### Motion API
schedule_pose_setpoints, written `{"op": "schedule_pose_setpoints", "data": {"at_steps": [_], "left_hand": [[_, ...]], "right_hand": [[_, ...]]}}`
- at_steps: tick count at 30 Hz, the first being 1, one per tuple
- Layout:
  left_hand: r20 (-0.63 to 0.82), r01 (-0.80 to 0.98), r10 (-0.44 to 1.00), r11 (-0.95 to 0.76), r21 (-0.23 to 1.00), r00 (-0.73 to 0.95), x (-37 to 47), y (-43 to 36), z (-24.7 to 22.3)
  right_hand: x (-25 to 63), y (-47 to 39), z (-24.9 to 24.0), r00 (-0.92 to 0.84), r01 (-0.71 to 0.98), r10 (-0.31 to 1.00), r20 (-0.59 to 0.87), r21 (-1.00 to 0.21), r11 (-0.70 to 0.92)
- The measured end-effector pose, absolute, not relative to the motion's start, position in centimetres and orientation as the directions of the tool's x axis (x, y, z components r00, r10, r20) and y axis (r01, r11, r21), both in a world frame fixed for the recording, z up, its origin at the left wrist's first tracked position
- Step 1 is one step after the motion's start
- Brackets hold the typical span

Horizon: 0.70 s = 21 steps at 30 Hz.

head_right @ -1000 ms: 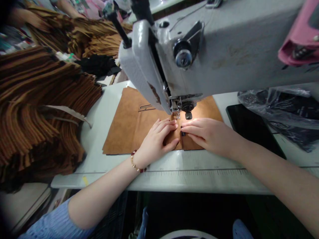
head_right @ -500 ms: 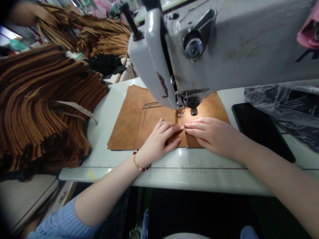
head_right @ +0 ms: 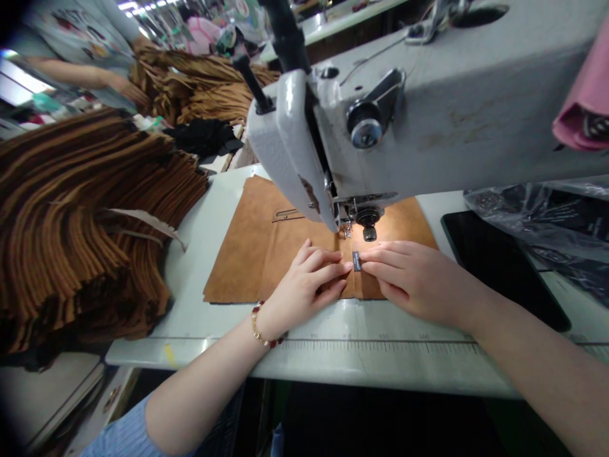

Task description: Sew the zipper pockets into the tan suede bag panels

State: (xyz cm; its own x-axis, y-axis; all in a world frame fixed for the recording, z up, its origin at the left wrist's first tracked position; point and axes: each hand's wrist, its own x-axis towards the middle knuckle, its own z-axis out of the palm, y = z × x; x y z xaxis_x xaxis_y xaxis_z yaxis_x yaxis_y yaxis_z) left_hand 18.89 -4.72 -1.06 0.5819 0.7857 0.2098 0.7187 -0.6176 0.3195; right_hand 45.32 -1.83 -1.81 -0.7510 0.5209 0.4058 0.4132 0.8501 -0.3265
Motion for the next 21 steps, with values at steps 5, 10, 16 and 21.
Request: {"op": "schedule_pose_setpoints", "data": {"at_steps": [5,10,16,21], "left_hand": [[0.197,0.731,0.794,-0.606,0.314,0.575,19.02,-4.9,-0.89],[0.187,0.726,0.802,-0.594,0.348,0.567,19.06,-4.92,-0.83],[0.186,0.723,0.796,-0.602,0.34,0.576,18.94,-4.86,-0.84],[0.185,0.726,0.788,-0.614,0.312,0.587,18.84,-4.8,-0.84]], "right_hand": [[45.27,-1.57,-2.33,-0.79,0.403,0.478,0.384,-0.262,0.877],[45.13,-1.49,-2.4,-0.8,0.396,0.458,0.388,-0.233,0.888],[45.04,-1.55,-2.41,-0.8,0.397,0.456,0.391,-0.225,0.89],[45.11,-1.59,-2.05,-0.769,0.42,0.501,0.397,-0.277,0.864]]}}
